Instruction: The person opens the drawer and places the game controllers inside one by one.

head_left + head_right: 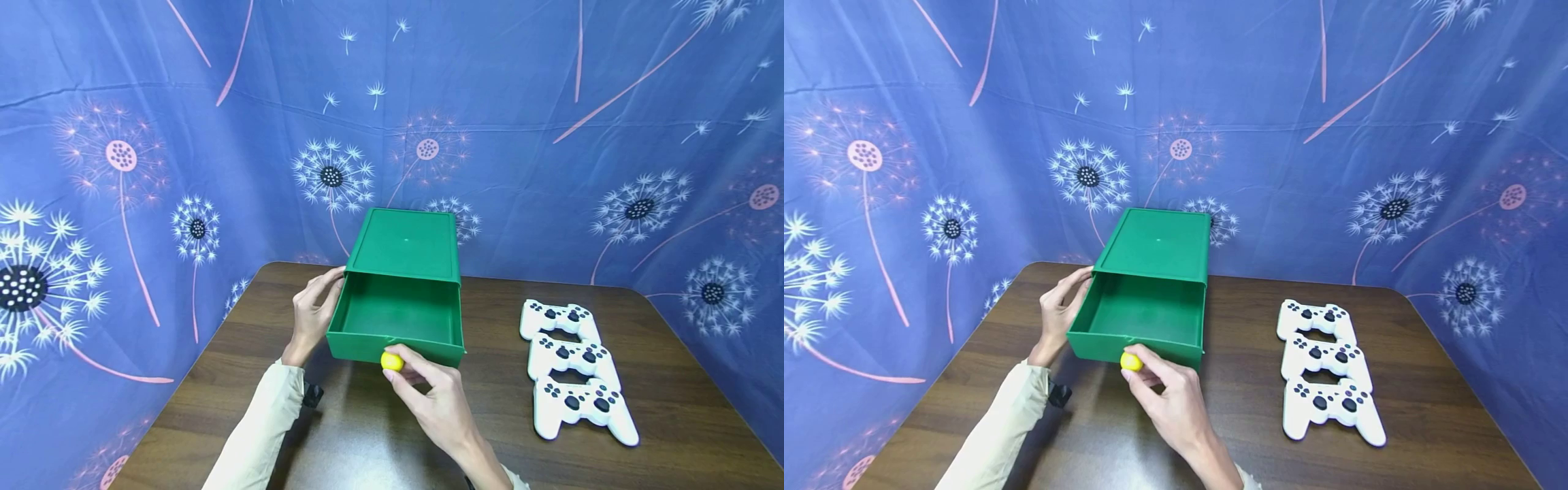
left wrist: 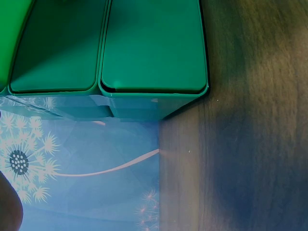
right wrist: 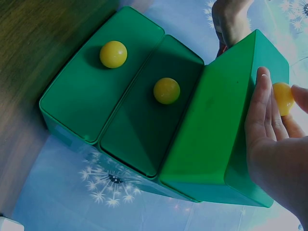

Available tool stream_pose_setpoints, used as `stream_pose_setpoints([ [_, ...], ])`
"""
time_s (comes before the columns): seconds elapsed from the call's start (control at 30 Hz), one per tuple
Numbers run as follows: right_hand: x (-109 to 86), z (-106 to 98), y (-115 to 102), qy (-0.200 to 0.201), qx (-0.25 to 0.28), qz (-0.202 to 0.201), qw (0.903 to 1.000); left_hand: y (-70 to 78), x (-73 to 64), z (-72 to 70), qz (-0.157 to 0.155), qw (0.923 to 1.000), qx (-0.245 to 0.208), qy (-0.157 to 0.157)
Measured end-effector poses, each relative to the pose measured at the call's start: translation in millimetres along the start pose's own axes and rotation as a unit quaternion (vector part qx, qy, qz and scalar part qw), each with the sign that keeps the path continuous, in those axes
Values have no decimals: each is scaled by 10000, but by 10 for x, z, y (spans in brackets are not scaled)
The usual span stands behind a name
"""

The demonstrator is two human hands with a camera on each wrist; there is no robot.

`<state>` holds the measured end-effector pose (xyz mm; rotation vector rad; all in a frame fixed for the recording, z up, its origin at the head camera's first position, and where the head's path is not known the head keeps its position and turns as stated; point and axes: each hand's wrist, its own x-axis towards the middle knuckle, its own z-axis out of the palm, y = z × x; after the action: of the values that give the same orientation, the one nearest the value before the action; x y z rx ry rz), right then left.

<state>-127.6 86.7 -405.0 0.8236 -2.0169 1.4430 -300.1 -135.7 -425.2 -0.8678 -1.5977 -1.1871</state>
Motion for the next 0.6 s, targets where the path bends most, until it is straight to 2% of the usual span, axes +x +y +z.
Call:
stream_pose_setpoints([
  [0.43, -62, -20, -25, -142, -62, 125, 9998, 9, 6, 6, 23, 10000, -50, 2],
  [0.53, -98, -29, -24, -211, -109, 82, 9997, 22, 15, 8, 53, 9999, -75, 41],
  [0.6, -127, -30, -17, -207, -134, -99, 9996, 26, 17, 9, 62, 9999, -81, 48],
])
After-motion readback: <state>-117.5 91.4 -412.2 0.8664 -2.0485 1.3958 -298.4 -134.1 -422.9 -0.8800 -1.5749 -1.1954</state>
